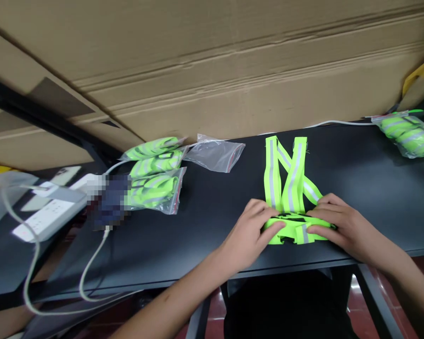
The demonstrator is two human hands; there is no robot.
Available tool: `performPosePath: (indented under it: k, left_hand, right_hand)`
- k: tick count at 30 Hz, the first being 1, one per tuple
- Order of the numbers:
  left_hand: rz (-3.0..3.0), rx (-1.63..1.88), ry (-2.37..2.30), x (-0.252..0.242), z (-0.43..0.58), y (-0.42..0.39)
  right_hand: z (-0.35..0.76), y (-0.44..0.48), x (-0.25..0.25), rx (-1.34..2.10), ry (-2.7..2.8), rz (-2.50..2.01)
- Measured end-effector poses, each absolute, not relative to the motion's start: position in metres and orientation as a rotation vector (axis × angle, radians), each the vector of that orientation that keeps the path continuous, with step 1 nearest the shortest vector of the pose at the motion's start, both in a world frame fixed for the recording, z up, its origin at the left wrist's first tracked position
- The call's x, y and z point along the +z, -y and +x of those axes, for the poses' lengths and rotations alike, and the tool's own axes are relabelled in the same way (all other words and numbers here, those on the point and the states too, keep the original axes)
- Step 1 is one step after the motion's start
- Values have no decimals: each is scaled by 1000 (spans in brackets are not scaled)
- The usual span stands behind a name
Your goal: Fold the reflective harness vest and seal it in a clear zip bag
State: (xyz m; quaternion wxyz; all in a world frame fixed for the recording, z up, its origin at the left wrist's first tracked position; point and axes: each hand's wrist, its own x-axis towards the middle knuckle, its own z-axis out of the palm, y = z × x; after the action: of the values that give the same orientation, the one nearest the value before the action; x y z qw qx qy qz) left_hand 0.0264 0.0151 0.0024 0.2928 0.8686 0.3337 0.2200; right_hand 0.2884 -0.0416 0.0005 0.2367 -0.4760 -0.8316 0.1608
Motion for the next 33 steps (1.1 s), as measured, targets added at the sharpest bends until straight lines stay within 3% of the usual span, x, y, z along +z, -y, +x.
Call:
performPosePath:
  k: [7,14,21,26,33]
  left_hand:
    - [2598,513,-981,-3,36,-21]
    - [2669,526,-944,-5,43,-1]
    - [2660,399,-812,-12,36,-1]
    - [2617,489,-884,-8,33,2]
    - [2647,507,-945,-6,31,15]
  right_hand:
    - [282,45,-29,-9,1917,-1721]
    - [253,68,-30,-115,1867,-1932]
    - [255,66,-24,-102,2074,-1917]
    - [261,62,-24,-175,2140,-1870]
    - [254,72,-20,19,1995,-1569]
